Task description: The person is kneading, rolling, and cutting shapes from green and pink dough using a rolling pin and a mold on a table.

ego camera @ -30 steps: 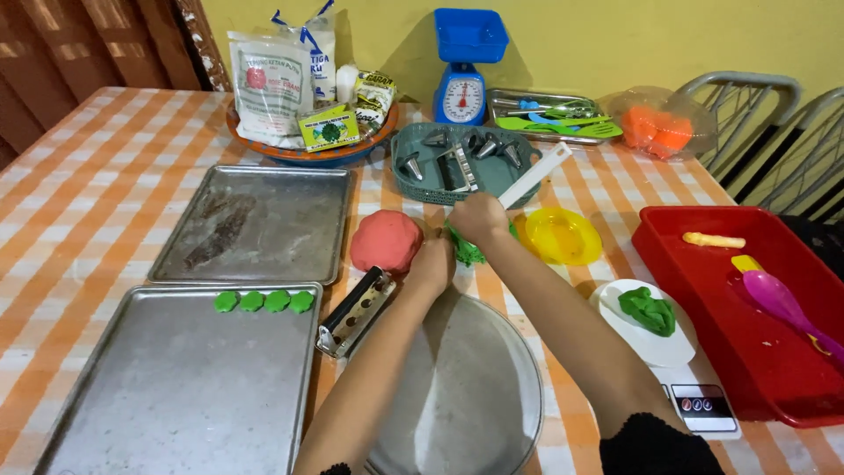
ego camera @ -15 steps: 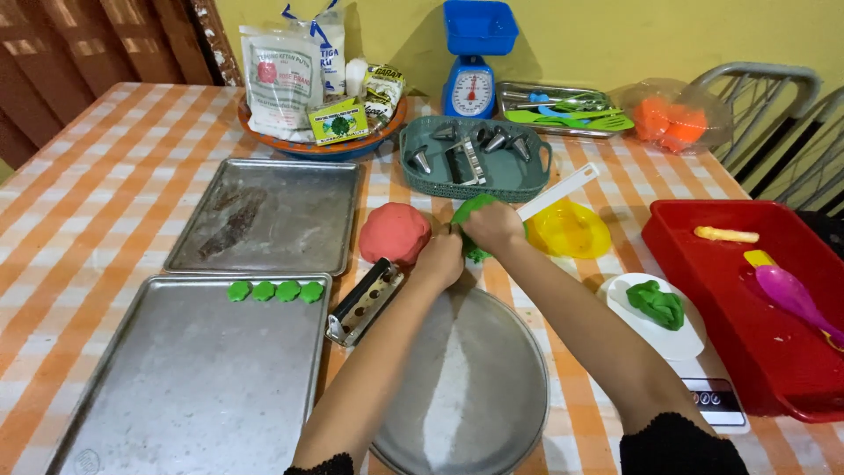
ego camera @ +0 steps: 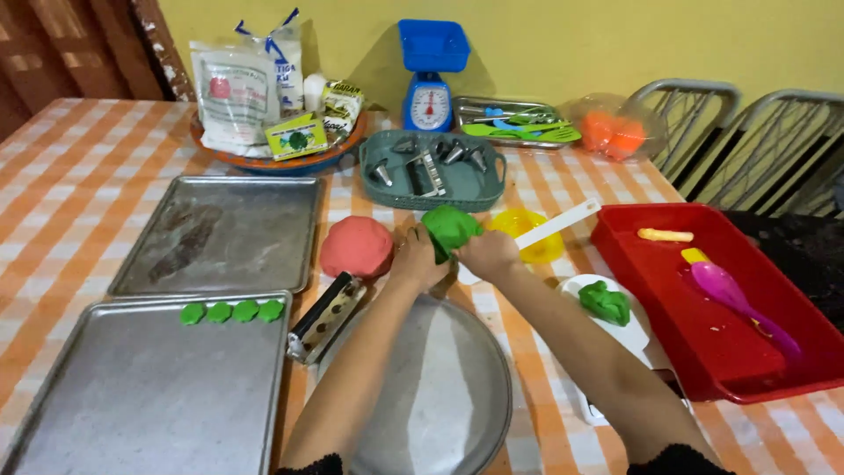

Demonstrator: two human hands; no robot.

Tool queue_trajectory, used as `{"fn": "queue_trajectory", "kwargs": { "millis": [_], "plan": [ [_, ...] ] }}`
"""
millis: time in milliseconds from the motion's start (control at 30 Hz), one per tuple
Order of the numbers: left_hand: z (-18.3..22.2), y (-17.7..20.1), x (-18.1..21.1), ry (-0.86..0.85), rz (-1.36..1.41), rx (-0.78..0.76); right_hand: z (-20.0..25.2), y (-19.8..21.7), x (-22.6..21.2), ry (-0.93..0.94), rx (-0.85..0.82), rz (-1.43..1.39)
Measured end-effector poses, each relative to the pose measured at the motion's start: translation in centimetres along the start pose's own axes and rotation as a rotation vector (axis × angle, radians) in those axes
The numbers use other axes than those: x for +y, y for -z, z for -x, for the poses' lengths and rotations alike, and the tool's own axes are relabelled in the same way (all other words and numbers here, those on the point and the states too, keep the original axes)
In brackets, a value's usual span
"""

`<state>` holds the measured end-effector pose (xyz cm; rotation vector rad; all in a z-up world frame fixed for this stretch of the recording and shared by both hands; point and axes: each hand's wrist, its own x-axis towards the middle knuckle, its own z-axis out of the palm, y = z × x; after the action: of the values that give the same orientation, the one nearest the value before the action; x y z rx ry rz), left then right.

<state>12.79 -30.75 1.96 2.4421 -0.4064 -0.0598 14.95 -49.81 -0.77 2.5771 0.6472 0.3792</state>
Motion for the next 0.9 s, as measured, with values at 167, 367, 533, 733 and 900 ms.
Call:
{"fn": "queue_trajectory", "kwargs": {
  "millis": [167,367,533,733,900],
  "plan": [
    [-1.9,-1.6,-1.6,-0.011,-0.026,0.098,0.1,0.9,-0.6,-0.016,0.019,0.093],
    [-4.4,-2.6,-4.3,0.074,0.106,0.029,0.9,2.4,-0.5,-0.03,0.13,0.067],
    [-2.0,0.7,-2.5,0.071,0.039,-0.016,1.2,2.0,-0.6,-0.002,0.381,0.172],
    [-2.4,-2.0,-4.7,-0.078,-0.092,0.017,0.2,1.3,0.6,0.068,0.239,0.221],
    [-0.9,-1.6,-4.5,-0.081,-0.036,-0.011,-1.8,8.5,1.2,0.002,0.03,0.136]
  ]
}}
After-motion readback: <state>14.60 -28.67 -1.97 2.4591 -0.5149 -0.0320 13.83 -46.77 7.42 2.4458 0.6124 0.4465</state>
